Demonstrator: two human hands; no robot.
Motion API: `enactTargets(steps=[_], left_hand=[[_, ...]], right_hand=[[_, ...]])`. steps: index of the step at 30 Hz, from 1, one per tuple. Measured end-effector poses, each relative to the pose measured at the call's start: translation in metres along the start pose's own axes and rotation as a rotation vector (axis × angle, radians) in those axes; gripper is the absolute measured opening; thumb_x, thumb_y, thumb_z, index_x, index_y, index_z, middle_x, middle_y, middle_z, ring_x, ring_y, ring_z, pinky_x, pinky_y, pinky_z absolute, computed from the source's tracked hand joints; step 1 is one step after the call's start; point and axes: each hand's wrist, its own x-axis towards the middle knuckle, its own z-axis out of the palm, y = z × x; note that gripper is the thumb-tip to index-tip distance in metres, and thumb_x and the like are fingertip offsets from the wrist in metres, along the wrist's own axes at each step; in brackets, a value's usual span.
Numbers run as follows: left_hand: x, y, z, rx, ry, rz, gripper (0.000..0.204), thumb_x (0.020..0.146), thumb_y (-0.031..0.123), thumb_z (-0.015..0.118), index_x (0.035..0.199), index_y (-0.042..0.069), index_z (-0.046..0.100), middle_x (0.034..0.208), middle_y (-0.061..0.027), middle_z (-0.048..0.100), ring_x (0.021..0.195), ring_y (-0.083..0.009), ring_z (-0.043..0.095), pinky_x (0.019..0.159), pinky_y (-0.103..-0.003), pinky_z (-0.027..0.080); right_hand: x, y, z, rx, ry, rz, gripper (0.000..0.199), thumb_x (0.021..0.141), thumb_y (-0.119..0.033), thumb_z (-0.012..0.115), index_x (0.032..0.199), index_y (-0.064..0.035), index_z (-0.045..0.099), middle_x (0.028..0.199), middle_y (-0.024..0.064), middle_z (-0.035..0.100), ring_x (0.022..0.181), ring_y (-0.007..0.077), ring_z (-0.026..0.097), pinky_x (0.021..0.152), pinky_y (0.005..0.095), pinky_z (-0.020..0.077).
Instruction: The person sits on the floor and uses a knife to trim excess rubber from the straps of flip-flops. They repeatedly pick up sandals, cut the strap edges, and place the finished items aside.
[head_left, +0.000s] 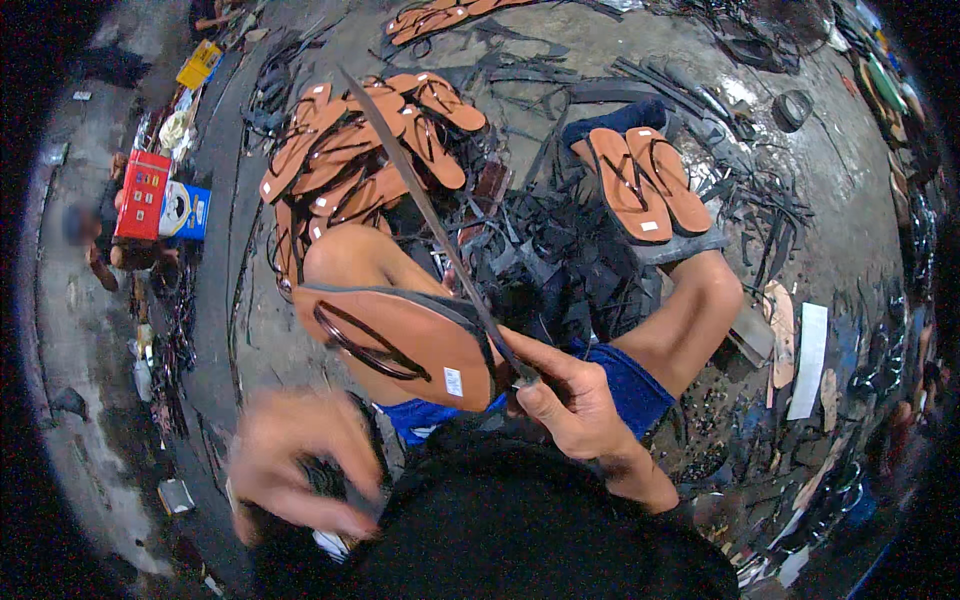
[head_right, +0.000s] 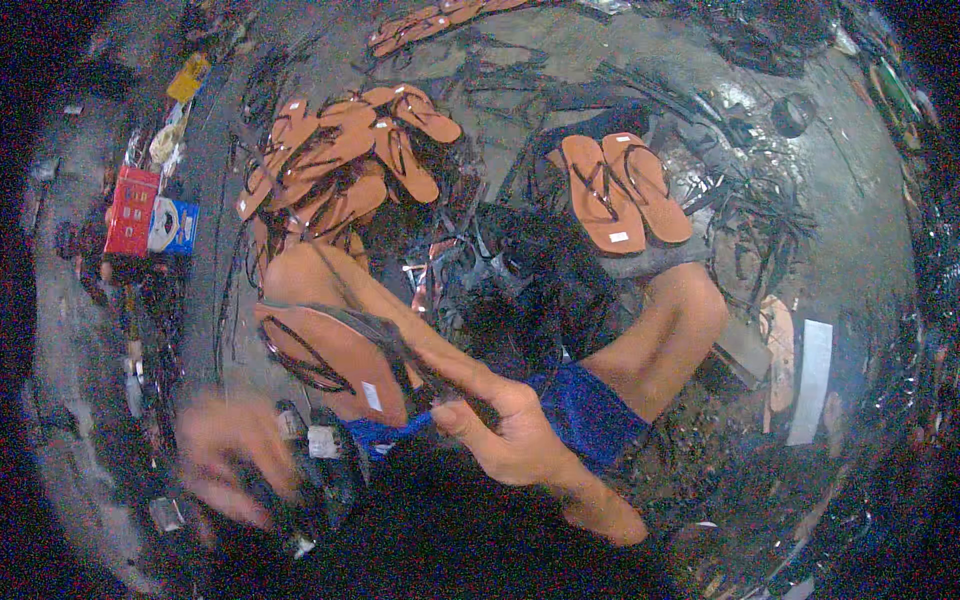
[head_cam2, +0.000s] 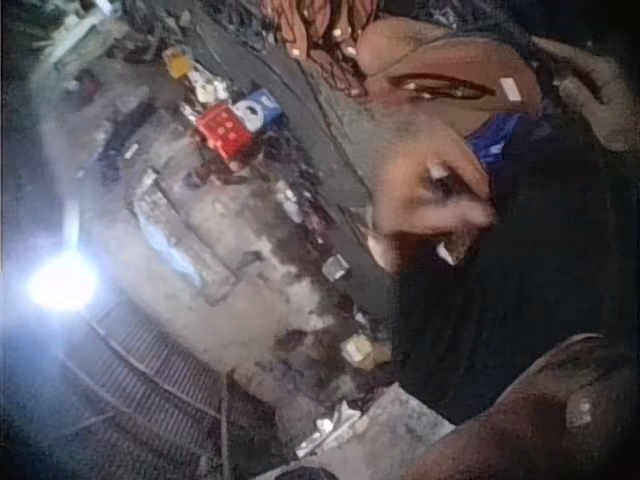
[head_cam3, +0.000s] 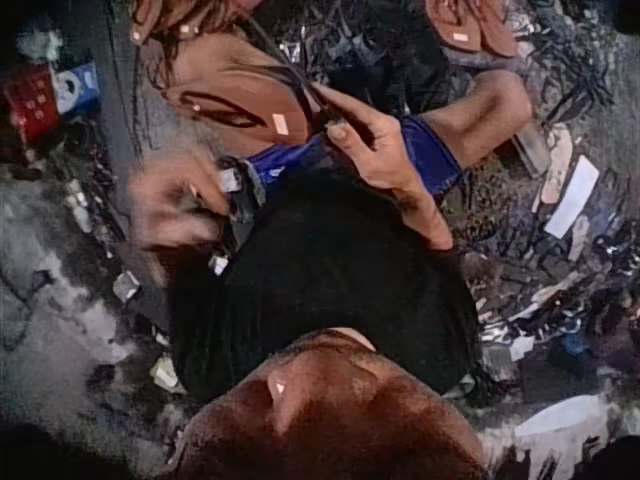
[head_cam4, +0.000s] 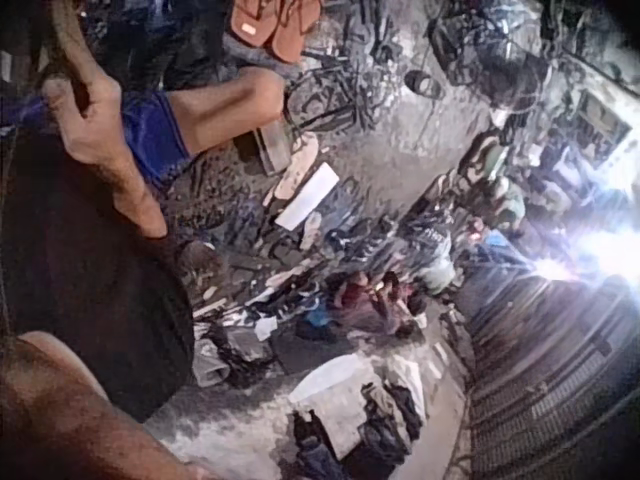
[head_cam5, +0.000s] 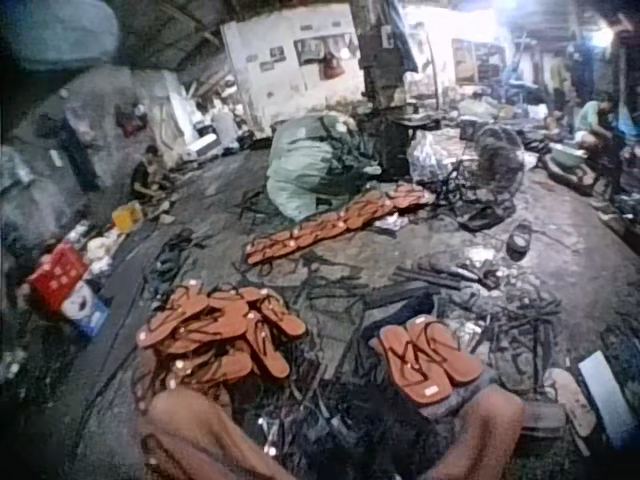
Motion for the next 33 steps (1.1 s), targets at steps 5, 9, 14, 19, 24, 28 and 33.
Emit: enactTargets(steps=[5,9,14,19,24,28,33], left_hand=[[0.044,-0.101,0.102,-1.224,0.892,0.133,0.047,0.096,0.037,0.05,0.131,0.006,0.043,0.126,-0.0091,0.053,0.113,-0.0218,0.053,0.095,-0.039,0.045],[0.092,-0.115,0.084,-1.495,1.072,0.29,0.047,0.1,0.04,0.034,0.133,0.007,0.044,0.128,-0.0085,0.054,0.117,-0.0252,0.052,0.101,-0.041,0.043],[0.094,-0.116,0.067,-1.418,1.055,0.278,0.041,0.099,0.038,0.039,0.125,0.009,0.052,0.12,-0.0053,0.059,0.11,-0.0224,0.056,0.097,-0.039,0.045],[0.079,-0.152,0.09,-1.399,1.11,0.126,0.036,0.098,0.034,0.045,0.124,0.009,0.051,0.117,-0.0046,0.059,0.107,-0.0214,0.058,0.093,-0.038,0.047],[0.065,-0.15,0.098,-1.259,1.14,0.057,0.036,0.096,0.025,0.053,0.124,0.005,0.046,0.113,-0.0069,0.059,0.103,-0.0211,0.06,0.087,-0.038,0.052],[0.051,-0.158,0.115,-1.098,1.18,-0.039,0.036,0.094,0.022,0.058,0.123,0.005,0.047,0.113,-0.0057,0.057,0.102,-0.0182,0.06,0.086,-0.035,0.051],[0.065,-0.132,0.09,-1.046,1.377,0.052,0.04,0.096,0.033,0.05,0.126,0.007,0.047,0.113,-0.0039,0.058,0.104,-0.0183,0.058,0.091,-0.036,0.048]], right_hand=[[-0.023,0.022,0.006,0.061,0.022,0.183,0.054,0.095,-0.028,0.056,0.137,0.0027,0.042,0.098,0.0079,0.064,0.07,0.006,0.055,0.063,0.0207,0.0457],[-0.035,0.025,0.008,-0.098,0.19,0.101,0.048,0.092,-0.02,0.061,0.133,0.0007,0.047,0.086,0.0048,0.065,0.065,0.0086,0.056,0.061,0.0233,0.0473],[-0.104,0.033,0.001,-0.605,0.294,0.177,0.034,0.081,-0.013,0.071,0.111,-0.0007,0.063,0.09,0.0132,0.069,0.071,0.0211,0.067,0.066,0.0311,0.0533],[-0.11,0.025,0.0,-0.738,0.322,0.183,0.028,0.078,-0.012,0.074,0.104,-0.0025,0.068,0.09,0.0142,0.07,0.07,0.0236,0.068,0.063,0.0316,0.0548],[-0.073,0.021,0.022,-0.673,0.28,0.277,0.028,0.081,-0.018,0.073,0.105,-0.0049,0.067,0.085,0.0155,0.068,0.065,0.0244,0.066,0.06,0.0325,0.0541],[-0.035,0.045,0.035,-0.614,0.25,0.208,0.029,0.085,-0.023,0.068,0.108,-0.0044,0.064,0.084,0.0178,0.067,0.067,0.0301,0.066,0.061,0.0363,0.0531],[0.004,0.063,0.018,-0.337,0.318,0.226,0.029,0.09,-0.022,0.061,0.111,-0.0024,0.061,0.092,0.0178,0.067,0.079,0.0279,0.066,0.07,0.0367,0.0525]])
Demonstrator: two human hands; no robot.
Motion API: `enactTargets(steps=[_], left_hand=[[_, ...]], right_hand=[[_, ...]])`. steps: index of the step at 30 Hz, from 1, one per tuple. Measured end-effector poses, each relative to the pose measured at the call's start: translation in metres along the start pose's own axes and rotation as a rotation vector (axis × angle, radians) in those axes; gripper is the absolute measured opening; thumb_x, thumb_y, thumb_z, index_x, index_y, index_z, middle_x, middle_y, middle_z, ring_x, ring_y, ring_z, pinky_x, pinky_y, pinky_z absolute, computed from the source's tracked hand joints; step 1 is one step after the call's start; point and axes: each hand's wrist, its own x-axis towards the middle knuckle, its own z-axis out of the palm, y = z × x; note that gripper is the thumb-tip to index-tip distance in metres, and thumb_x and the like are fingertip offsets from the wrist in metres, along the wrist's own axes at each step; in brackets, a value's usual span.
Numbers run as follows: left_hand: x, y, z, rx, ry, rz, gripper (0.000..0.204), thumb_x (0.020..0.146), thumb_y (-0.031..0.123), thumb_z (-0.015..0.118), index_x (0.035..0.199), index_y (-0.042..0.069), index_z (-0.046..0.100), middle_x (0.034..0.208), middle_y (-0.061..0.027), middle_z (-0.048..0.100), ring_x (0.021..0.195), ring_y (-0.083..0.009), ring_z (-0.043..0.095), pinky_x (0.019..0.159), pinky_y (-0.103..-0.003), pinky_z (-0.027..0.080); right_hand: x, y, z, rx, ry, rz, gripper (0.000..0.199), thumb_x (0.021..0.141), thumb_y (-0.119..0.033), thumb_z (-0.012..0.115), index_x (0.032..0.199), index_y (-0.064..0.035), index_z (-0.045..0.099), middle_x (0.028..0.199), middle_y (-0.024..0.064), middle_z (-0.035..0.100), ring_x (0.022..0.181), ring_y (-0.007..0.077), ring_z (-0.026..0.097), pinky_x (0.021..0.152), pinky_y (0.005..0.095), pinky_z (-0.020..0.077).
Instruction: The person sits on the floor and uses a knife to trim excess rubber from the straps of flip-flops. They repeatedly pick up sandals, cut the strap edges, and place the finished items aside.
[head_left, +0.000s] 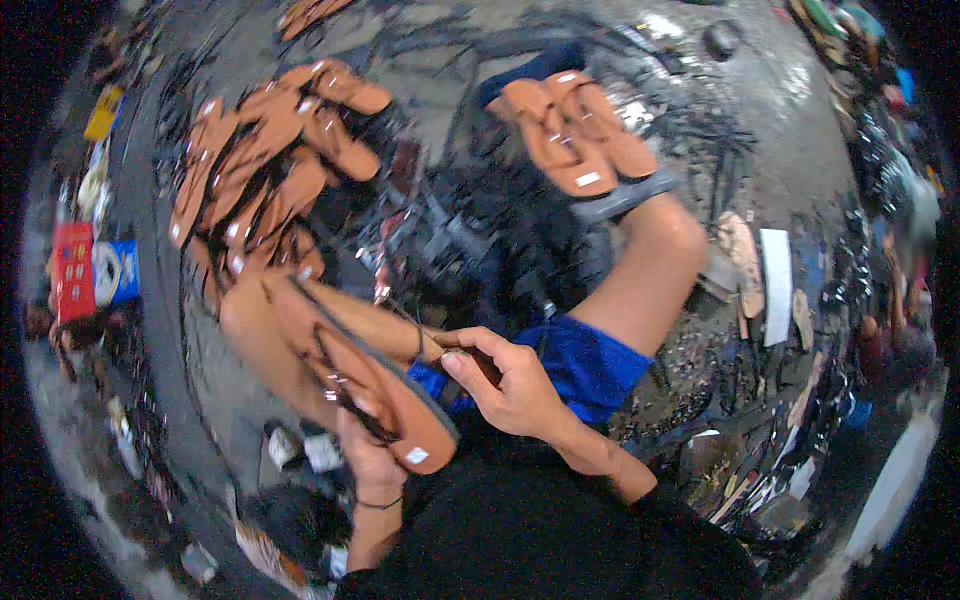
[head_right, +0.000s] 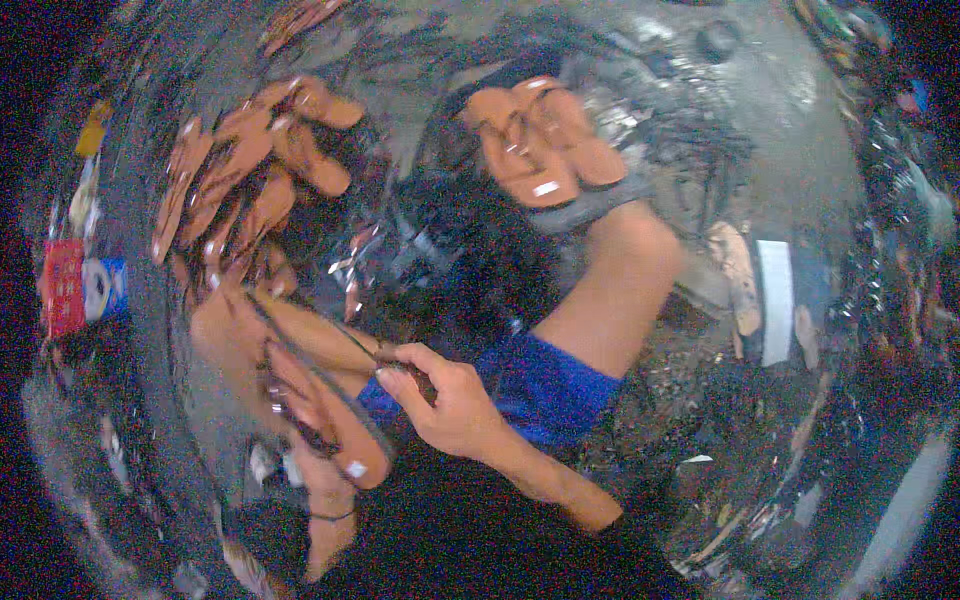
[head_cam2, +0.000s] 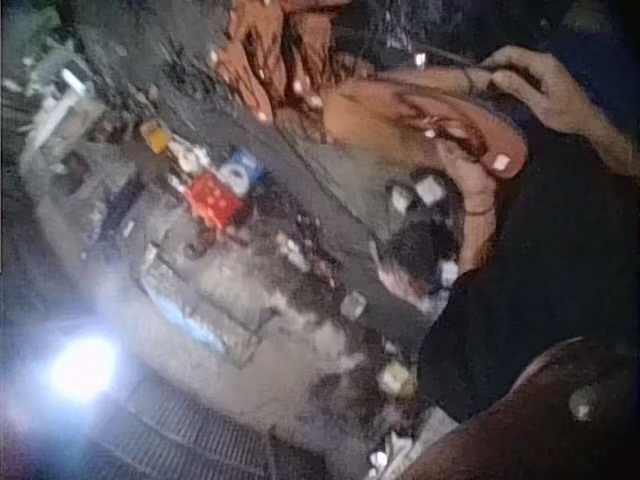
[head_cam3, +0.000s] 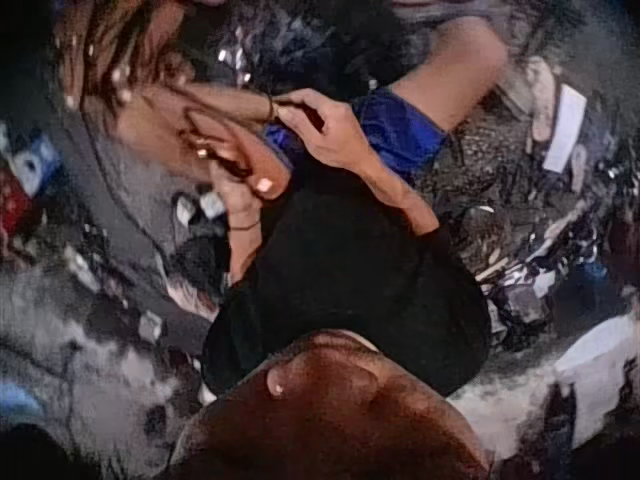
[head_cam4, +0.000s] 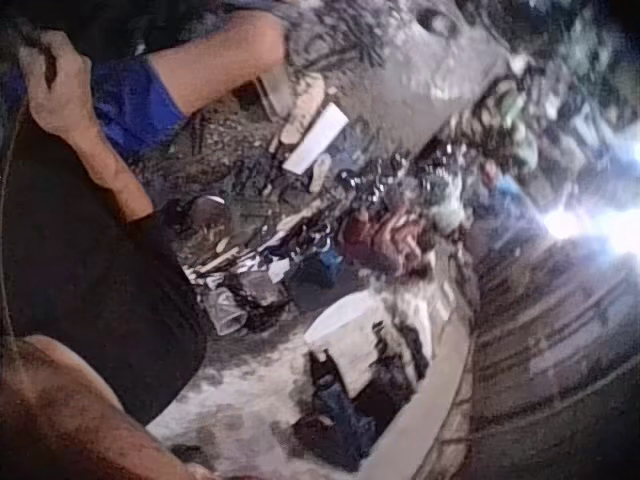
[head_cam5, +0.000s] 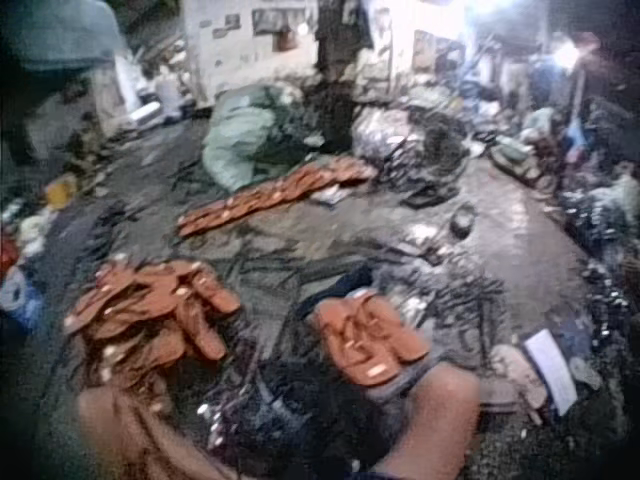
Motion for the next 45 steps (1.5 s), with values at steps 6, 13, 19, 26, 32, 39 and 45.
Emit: enactTargets(steps=[6,13,19,26,32,39,45], left_hand=[[0.108,-0.004,0.05,-0.79,-0.362,0.044,0.046,0.097,0.039,0.041,0.13,0.008,0.048,0.123,-0.0088,0.058,0.11,-0.0264,0.056,0.099,-0.041,0.042],[0.125,-0.158,0.218,0.036,-0.633,-0.668,0.051,0.079,0.037,0.075,0.115,0.005,0.059,0.114,-0.0111,0.058,0.105,-0.0202,0.055,0.079,-0.037,0.052],[0.148,-0.147,0.236,0.168,-0.607,-0.48,0.045,0.082,0.031,0.072,0.106,-0.005,0.06,0.097,-0.0098,0.066,0.084,-0.0202,0.065,0.075,-0.035,0.054],[0.168,-0.083,0.234,0.282,-0.658,-0.563,0.026,0.084,0.027,0.07,0.091,0.004,0.061,0.08,-0.0065,0.064,0.063,-0.0163,0.063,0.056,-0.03,0.053],[0.176,-0.089,0.232,0.27,-0.725,-0.648,0.022,0.084,0.023,0.069,0.09,0.003,0.061,0.081,-0.0073,0.065,0.065,-0.0167,0.064,0.057,-0.029,0.054],[0.195,-0.111,0.221,0.233,-0.787,-0.598,0.025,0.09,0.027,0.058,0.098,0.004,0.06,0.087,-0.0121,0.069,0.07,-0.023,0.069,0.062,-0.035,0.059],[0.204,-0.11,0.212,0.35,-0.799,-0.593,0.023,0.088,0.027,0.061,0.1,0.007,0.061,0.087,-0.0081,0.069,0.07,-0.0185,0.068,0.061,-0.03,0.058]], right_hand=[[-0.011,0.004,-0.076,0.295,0.352,0.098,0.037,0.091,-0.013,0.06,0.124,0.0001,0.05,0.099,0.0079,0.067,0.07,0.0078,0.059,0.061,0.0234,0.0511],[-0.034,0.03,-0.098,0.303,0.616,0.149,0.037,0.092,-0.012,0.058,0.127,-0.0019,0.047,0.101,0.0074,0.066,0.069,0.0099,0.061,0.056,0.0246,0.0526],[-0.045,0.028,-0.084,0.131,0.566,0.222,0.046,0.096,-0.022,0.052,0.136,-0.0059,0.038,0.091,0.0104,0.065,0.067,0.0165,0.062,0.059,0.0306,0.0512],[-0.036,0.022,-0.062,-0.277,0.537,0.215,0.035,0.095,-0.026,0.051,0.12,-0.0017,0.045,0.076,0.0229,0.061,0.073,0.0425,0.063,0.066,0.0481,0.0486],[-0.007,0.039,-0.069,-0.47,0.534,0.163,0.028,0.094,-0.026,0.051,0.104,-0.0024,0.042,0.079,0.0264,0.062,0.074,0.0474,0.06,0.063,0.0554,0.048],[0.025,0.033,-0.088,-0.56,0.463,0.23,0.029,0.095,-0.028,0.048,0.103,-0.0018,0.038,0.077,0.0289,0.062,0.073,0.0484,0.061,0.063,0.0573,0.0479],[0.053,0.039,-0.088,-0.603,0.481,0.234,0.029,0.094,-0.029,0.049,0.102,-0.0016,0.04,0.079,0.0283,0.063,0.074,0.0479,0.062,0.064,0.0559,0.0499]])
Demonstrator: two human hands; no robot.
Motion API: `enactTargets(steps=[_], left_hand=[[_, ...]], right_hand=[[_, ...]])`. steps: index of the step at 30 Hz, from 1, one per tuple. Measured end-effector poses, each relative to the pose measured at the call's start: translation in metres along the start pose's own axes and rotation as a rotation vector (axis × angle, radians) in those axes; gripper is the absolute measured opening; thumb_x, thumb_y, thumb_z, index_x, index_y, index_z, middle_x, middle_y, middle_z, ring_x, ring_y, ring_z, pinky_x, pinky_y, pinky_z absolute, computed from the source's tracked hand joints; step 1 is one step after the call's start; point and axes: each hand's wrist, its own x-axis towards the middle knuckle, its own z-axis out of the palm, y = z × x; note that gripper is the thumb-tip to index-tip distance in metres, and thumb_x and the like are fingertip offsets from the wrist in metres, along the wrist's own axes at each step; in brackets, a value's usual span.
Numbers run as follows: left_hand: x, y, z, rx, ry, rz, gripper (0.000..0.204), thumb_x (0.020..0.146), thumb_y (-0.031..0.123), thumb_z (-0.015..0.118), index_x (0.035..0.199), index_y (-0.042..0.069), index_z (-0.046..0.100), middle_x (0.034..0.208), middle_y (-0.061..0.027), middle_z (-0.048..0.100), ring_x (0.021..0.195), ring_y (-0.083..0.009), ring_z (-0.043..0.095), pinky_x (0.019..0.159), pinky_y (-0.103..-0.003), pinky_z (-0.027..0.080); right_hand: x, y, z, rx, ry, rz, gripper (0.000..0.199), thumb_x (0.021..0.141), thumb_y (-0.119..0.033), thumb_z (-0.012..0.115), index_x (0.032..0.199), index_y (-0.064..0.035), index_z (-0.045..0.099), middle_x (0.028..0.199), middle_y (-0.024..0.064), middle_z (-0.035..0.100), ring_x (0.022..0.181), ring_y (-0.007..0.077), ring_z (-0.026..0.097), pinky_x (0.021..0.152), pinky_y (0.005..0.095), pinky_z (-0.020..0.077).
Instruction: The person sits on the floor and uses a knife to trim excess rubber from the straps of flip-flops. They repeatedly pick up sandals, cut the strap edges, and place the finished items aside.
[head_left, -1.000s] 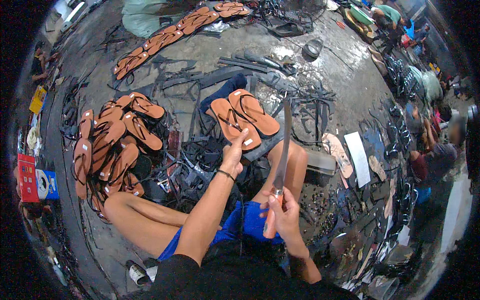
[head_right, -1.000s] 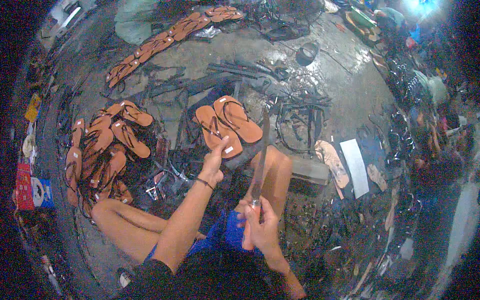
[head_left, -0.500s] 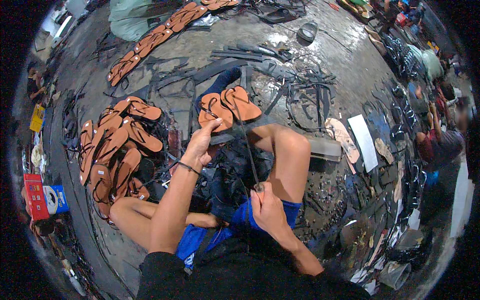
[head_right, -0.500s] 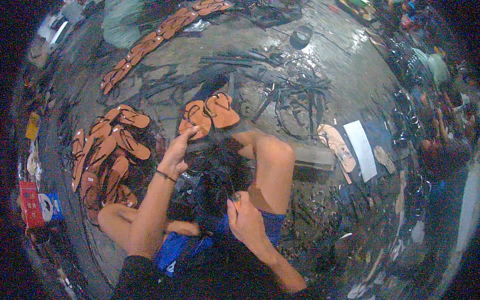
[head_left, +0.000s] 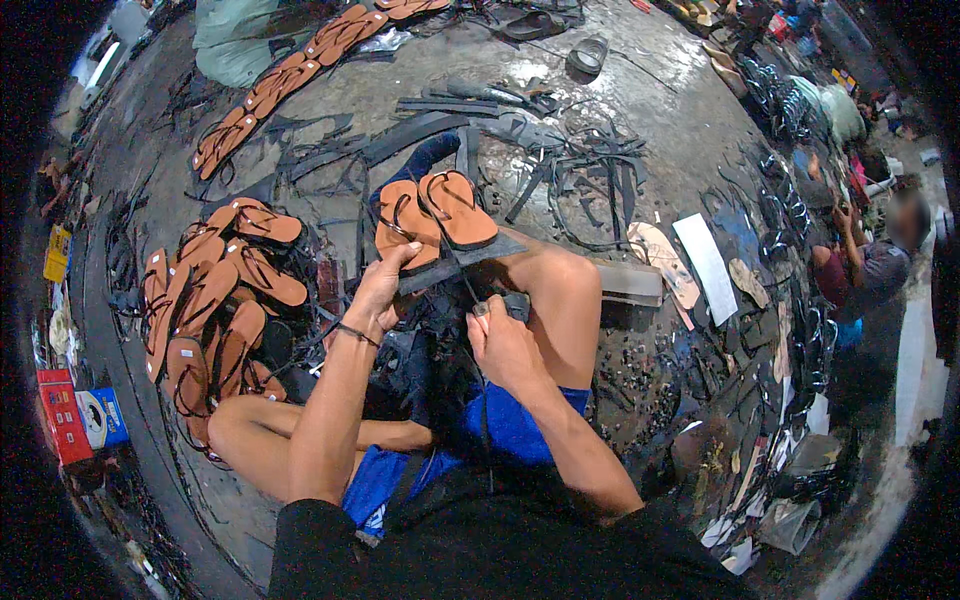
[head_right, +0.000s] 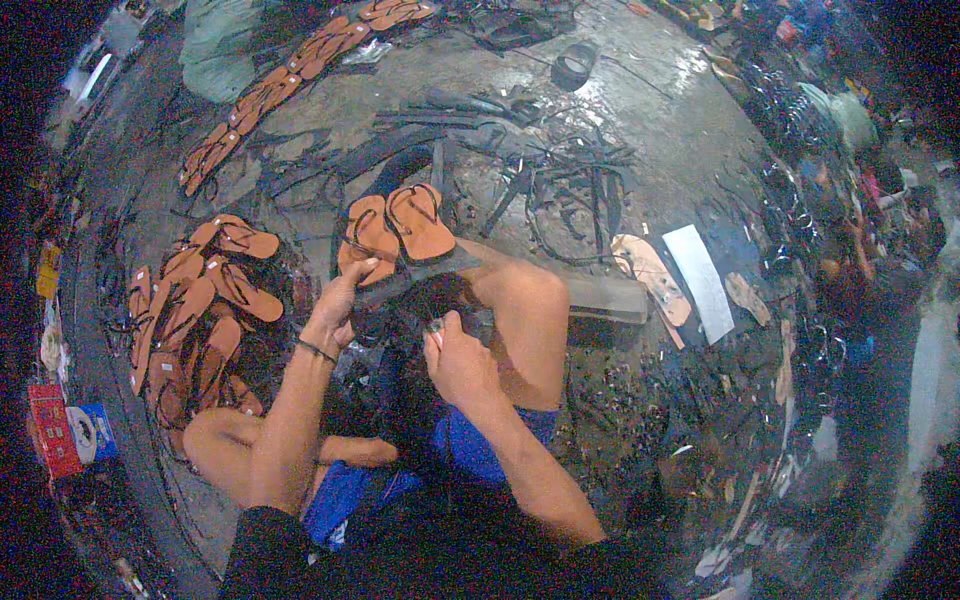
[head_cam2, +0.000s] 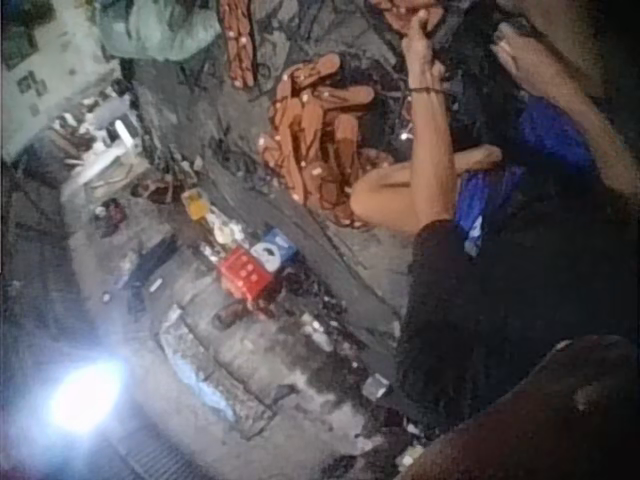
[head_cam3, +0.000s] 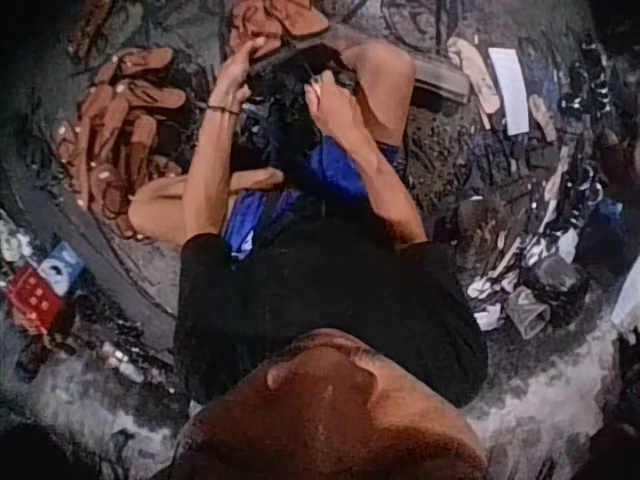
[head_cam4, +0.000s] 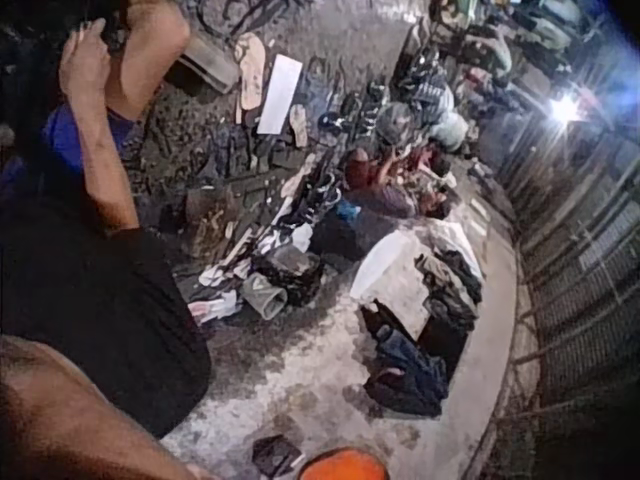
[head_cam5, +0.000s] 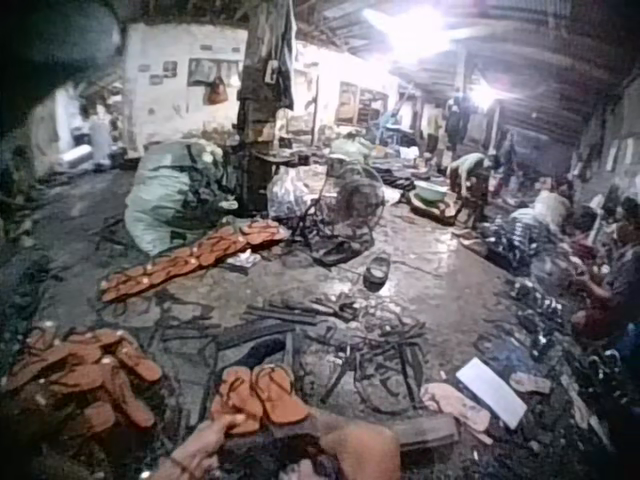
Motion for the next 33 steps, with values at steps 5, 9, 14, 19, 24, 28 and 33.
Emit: enactTargets(steps=[5,9,14,19,24,28,33], left_hand=[[-0.019,0.006,0.016,-0.038,0.057,0.057,0.024,0.083,0.024,0.069,0.094,0.005,0.061,0.083,-0.0033,0.064,0.065,-0.0127,0.061,0.057,-0.026,0.05],[-0.021,0.004,0.016,-0.063,0.06,0.038,0.028,0.084,0.023,0.068,0.1,0.004,0.059,0.086,-0.0035,0.064,0.069,-0.0141,0.062,0.059,-0.028,0.051],[-0.018,-0.005,0.008,-0.013,0.016,0.024,0.027,0.083,0.022,0.068,0.102,0.004,0.059,0.088,-0.0032,0.064,0.074,-0.0147,0.064,0.064,-0.029,0.053],[-0.028,-0.005,0.003,-0.029,-0.032,0.078,0.028,0.083,0.021,0.068,0.103,0.004,0.06,0.093,-0.0032,0.066,0.08,-0.0141,0.065,0.069,-0.028,0.054],[-0.026,-0.011,-0.002,-0.091,0.001,0.079,0.025,0.084,0.019,0.068,0.103,0.005,0.058,0.09,-0.0018,0.065,0.071,-0.0144,0.066,0.057,-0.026,0.055],[-0.021,-0.019,-0.004,-0.211,0.006,0.052,0.026,0.085,0.019,0.068,0.103,0.006,0.055,0.085,-0.0015,0.063,0.063,-0.0149,0.066,0.053,-0.026,0.055],[-0.015,-0.031,-0.003,-0.224,0.016,0.043,0.031,0.084,0.023,0.07,0.104,0.006,0.054,0.083,-0.0018,0.063,0.059,-0.0139,0.064,0.05,-0.025,0.054]], right_hand=[[0.013,0.007,0.028,-0.106,0.161,-0.07,0.032,0.094,-0.027,0.051,0.1,0.0025,0.041,0.072,0.0281,0.062,0.069,0.0455,0.062,0.059,0.0543,0.0491],[0.026,0.004,0.026,-0.121,0.141,-0.058,0.034,0.093,-0.027,0.052,0.101,0.0045,0.044,0.076,0.0294,0.063,0.072,0.0454,0.063,0.06,0.0537,0.0495],[0.043,0.012,0.019,-0.059,-0.014,-0.047,0.037,0.092,-0.028,0.052,0.1,0.0082,0.051,0.081,0.0312,0.063,0.08,0.0471,0.062,0.07,0.053,0.0497],[0.061,0.021,0.026,-0.167,-0.117,-0.042,0.043,0.09,-0.032,0.052,0.103,0.0081,0.057,0.095,0.0315,0.063,0.092,0.0449,0.061,0.084,0.0514,0.0479],[0.089,0.036,0.052,-0.318,-0.181,-0.161,0.042,0.089,-0.032,0.052,0.107,0.0048,0.061,0.112,0.029,0.059,0.109,0.0406,0.056,0.097,0.048,0.0423],[0.098,0.032,0.073,-0.247,0.096,-0.426,0.039,0.09,-0.032,0.05,0.108,0.0006,0.061,0.116,0.0263,0.059,0.109,0.0399,0.056,0.095,0.0485,0.0438],[0.128,0.041,0.098,-0.259,0.116,-0.479,0.039,0.09,-0.032,0.05,0.108,0.0003,0.061,0.116,0.0259,0.059,0.107,0.0386,0.057,0.091,0.0491,0.0457]])
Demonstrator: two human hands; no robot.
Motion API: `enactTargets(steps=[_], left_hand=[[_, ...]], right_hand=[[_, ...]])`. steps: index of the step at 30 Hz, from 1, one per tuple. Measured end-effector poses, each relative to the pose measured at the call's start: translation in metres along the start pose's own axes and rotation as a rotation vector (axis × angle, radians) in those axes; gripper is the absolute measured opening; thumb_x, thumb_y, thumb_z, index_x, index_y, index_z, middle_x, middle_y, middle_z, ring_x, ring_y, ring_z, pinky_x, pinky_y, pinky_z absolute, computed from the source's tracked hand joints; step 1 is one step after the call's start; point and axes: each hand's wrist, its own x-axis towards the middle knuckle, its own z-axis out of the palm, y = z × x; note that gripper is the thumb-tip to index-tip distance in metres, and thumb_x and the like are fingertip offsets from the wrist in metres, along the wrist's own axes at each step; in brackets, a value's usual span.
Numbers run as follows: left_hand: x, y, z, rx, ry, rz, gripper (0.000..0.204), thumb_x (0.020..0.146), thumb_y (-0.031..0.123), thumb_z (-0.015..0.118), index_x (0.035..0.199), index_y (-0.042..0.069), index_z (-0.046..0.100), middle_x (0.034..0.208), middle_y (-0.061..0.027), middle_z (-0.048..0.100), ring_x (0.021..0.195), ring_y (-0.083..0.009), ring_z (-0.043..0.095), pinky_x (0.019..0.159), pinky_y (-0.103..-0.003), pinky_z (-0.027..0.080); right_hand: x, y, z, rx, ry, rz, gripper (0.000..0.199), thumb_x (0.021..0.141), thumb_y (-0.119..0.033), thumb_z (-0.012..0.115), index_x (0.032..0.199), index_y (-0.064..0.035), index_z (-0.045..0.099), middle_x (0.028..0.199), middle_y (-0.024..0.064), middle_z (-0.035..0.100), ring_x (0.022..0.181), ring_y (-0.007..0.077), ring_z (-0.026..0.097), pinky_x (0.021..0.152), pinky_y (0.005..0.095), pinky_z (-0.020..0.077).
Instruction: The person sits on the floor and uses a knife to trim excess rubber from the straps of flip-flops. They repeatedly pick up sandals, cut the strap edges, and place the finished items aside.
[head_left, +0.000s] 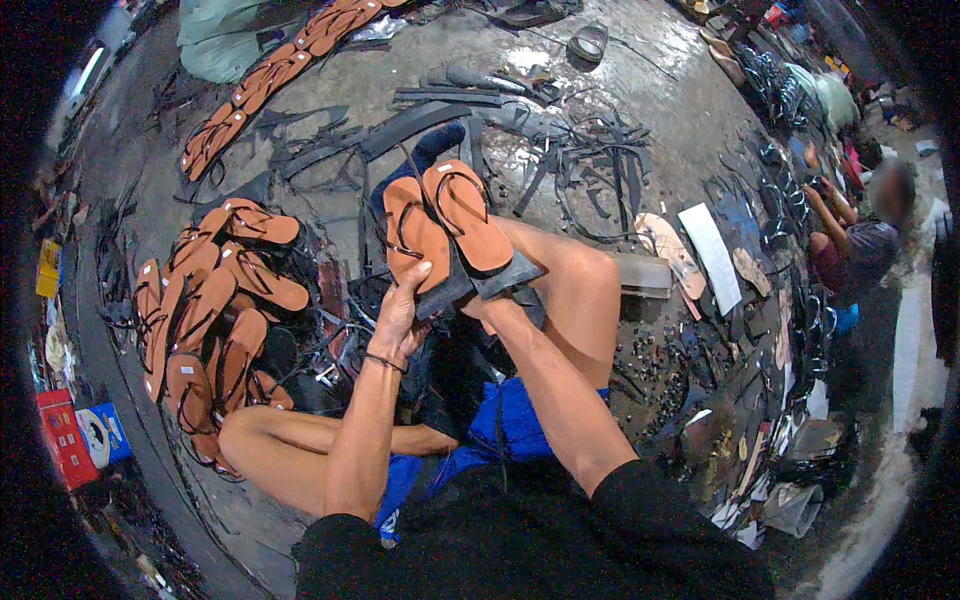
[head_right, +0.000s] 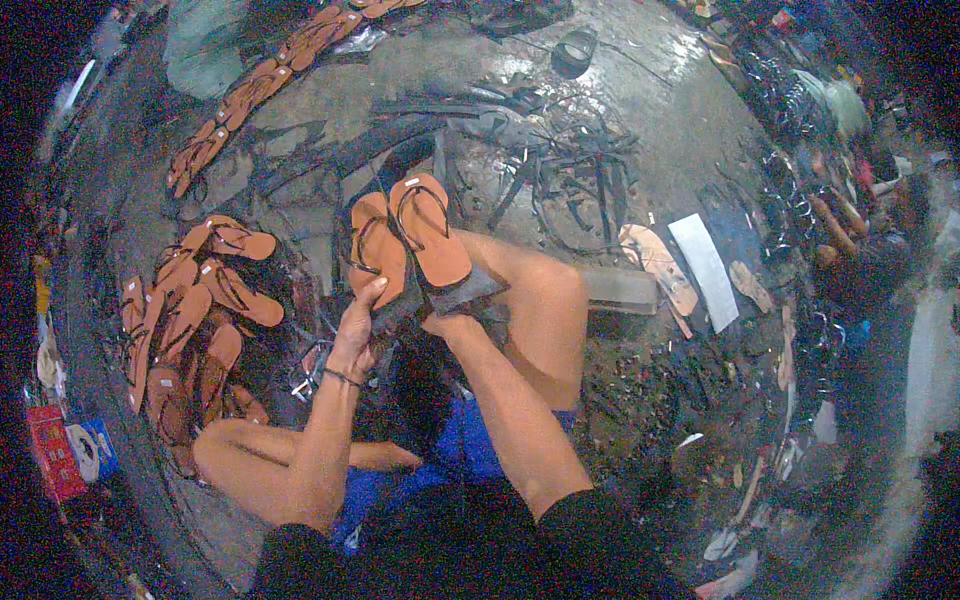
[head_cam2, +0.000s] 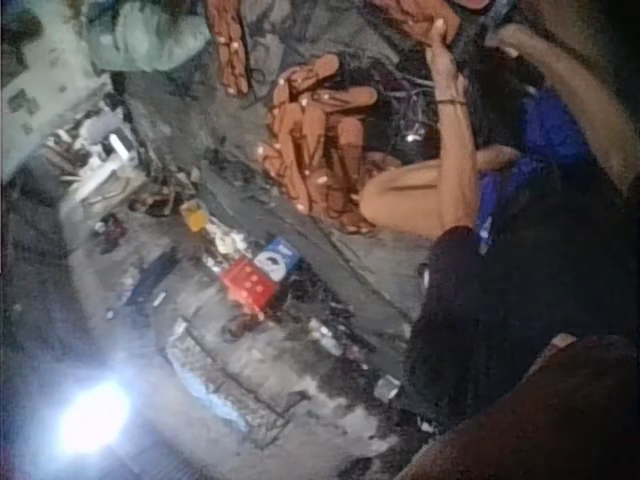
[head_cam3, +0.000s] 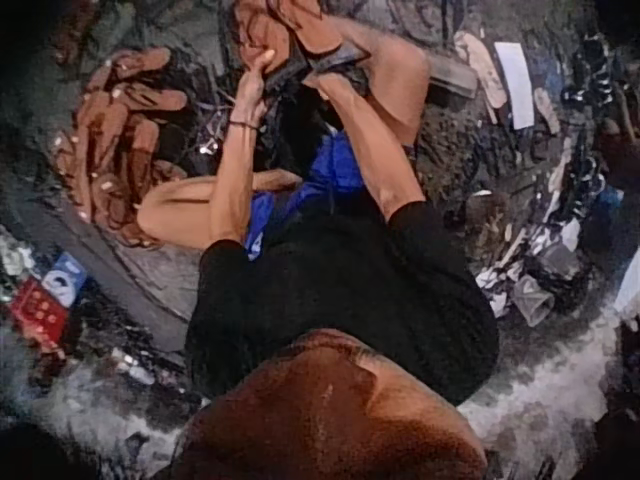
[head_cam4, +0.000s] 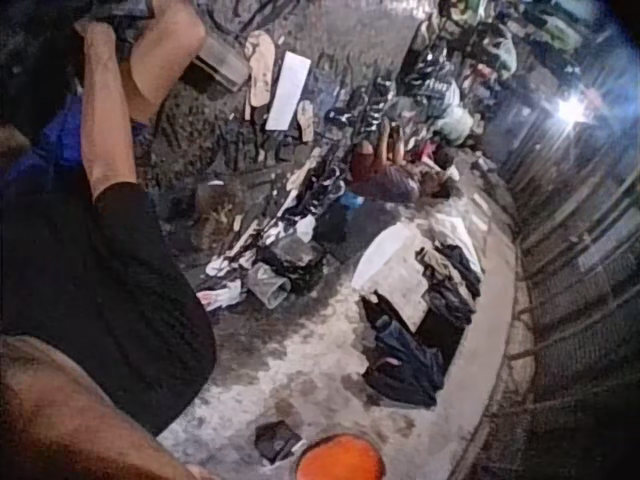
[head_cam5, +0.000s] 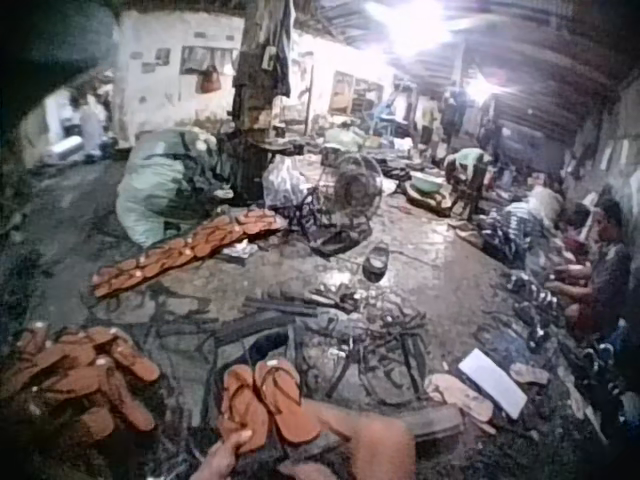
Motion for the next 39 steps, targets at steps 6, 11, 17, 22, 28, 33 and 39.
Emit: enactTargets(steps=[6,11,17,22,28,33,39], left_hand=[[0.006,-0.004,-0.003,0.071,-0.021,0.019,0.039,0.085,0.03,0.067,0.112,0.005,0.055,0.087,-0.0085,0.067,0.07,-0.0198,0.068,0.059,-0.032,0.057],[-0.029,0.016,-0.026,0.056,0.113,0.063,0.038,0.086,0.025,0.065,0.115,0.003,0.054,0.095,-0.0079,0.065,0.08,-0.0183,0.066,0.065,-0.03,0.056],[-0.204,0.052,-0.036,0.84,0.243,0.323,0.049,0.082,0.02,0.071,0.121,-0.002,0.052,0.111,-0.0096,0.062,0.1,-0.017,0.059,0.089,-0.032,0.048],[-0.334,0.109,-0.031,1.75,0.449,0.451,0.068,0.069,0.023,0.079,0.127,0.004,0.05,0.103,-0.0137,0.064,0.1,-0.0245,0.062,0.09,-0.036,0.048],[-0.347,0.147,-0.024,1.195,0.447,0.697,0.066,0.066,0.024,0.082,0.121,0.001,0.052,0.123,-0.0123,0.055,0.102,-0.0198,0.063,0.081,-0.031,0.05],[-0.312,0.071,-0.037,0.047,0.352,1.09,0.057,0.082,0.029,0.072,0.125,0.001,0.048,0.127,-0.0102,0.051,0.107,-0.0189,0.059,0.084,-0.033,0.052],[-0.301,0.075,-0.059,0.12,0.763,1.023,0.039,0.094,0.036,0.055,0.12,0.007,0.055,0.111,-0.0054,0.062,0.095,-0.0194,0.063,0.082,-0.032,0.053]], right_hand=[[0.035,-0.004,0.02,0.081,-0.138,0.216,0.039,0.09,-0.032,0.05,0.108,0.0009,0.061,0.114,0.0259,0.06,0.105,0.0373,0.059,0.088,0.0489,0.0471],[0.068,-0.042,0.074,0.299,-0.192,0.306,0.039,0.09,-0.032,0.05,0.107,0.0013,0.061,0.112,0.0259,0.061,0.103,0.0362,0.06,0.085,0.0488,0.0482],[0.1,-0.124,0.09,1.399,-0.214,0.43,0.047,0.089,-0.041,0.047,0.107,-0.0003,0.059,0.1,0.0215,0.06,0.09,0.0316,0.06,0.075,0.0456,0.0492],[0.037,-0.172,-0.043,2.177,-0.703,0.28,0.086,0.077,-0.083,0.033,0.114,-0.008,0.053,0.065,0.0024,0.052,0.046,0.014,0.048,0.044,0.0292,0.0472],[-0.02,-0.142,-0.07,1.679,-0.315,0.33,0.038,0.088,-0.038,0.065,0.113,-0.0112,0.054,0.082,-0.0052,0.053,0.065,0.0043,0.048,0.05,0.0191,0.036],[-0.108,-0.169,-0.068,1.752,-0.424,0.678,0.019,0.092,-0.029,0.061,0.098,-0.0145,0.049,0.076,-0.0052,0.049,0.059,0.0075,0.048,0.05,0.0229,0.0421],[-0.165,-0.15,-0.108,0.99,-0.287,0.105,0.037,0.096,-0.019,0.051,0.129,-0.003,0.047,0.092,0.0084,0.064,0.077,0.0113,0.06,0.068,0.028,0.0495]])
